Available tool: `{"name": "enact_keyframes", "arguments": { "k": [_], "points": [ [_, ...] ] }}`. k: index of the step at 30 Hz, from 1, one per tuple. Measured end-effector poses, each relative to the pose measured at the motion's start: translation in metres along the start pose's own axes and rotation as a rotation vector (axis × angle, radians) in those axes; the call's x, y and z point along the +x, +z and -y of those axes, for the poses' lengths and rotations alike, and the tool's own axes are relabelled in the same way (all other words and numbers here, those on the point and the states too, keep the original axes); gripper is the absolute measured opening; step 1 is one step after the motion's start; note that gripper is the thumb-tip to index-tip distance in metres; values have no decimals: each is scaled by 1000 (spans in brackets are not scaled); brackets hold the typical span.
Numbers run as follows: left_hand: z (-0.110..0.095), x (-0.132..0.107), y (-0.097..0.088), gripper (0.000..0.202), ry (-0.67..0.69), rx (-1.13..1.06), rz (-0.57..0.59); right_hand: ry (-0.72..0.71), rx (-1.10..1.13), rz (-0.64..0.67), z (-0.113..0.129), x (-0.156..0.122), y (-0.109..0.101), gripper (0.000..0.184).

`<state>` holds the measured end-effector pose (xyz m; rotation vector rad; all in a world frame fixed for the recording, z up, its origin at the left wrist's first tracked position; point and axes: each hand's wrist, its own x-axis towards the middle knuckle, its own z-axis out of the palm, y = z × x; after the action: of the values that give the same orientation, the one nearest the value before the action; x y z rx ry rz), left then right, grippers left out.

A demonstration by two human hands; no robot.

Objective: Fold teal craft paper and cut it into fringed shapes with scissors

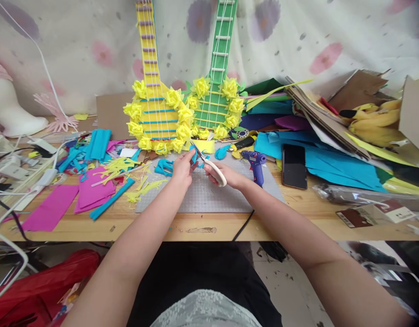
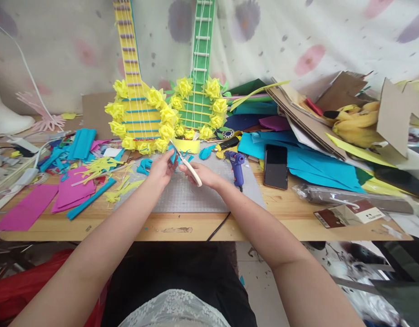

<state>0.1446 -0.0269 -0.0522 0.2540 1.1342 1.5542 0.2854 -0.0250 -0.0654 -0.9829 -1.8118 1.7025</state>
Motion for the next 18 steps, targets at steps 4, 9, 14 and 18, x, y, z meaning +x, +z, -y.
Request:
{"name": "enact_keyframes", "arguments": {
  "k": [4, 9, 14, 18],
  "points": [
    [-2, 4, -4, 21, -4, 27, 23, 27, 58, 4, -2, 2, -1, 55],
    [-6, 5, -10, 13, -25, 74, 80, 45, 85, 32, 0, 0, -3, 57],
    [-11, 4, -17, 9, -48, 133, 113, 85, 63, 56, 0, -3, -6, 55],
    [-16, 4, -24, 9, -56, 180, 133, 83, 3, 60, -4, -5, -8, 55]
  ]
}}
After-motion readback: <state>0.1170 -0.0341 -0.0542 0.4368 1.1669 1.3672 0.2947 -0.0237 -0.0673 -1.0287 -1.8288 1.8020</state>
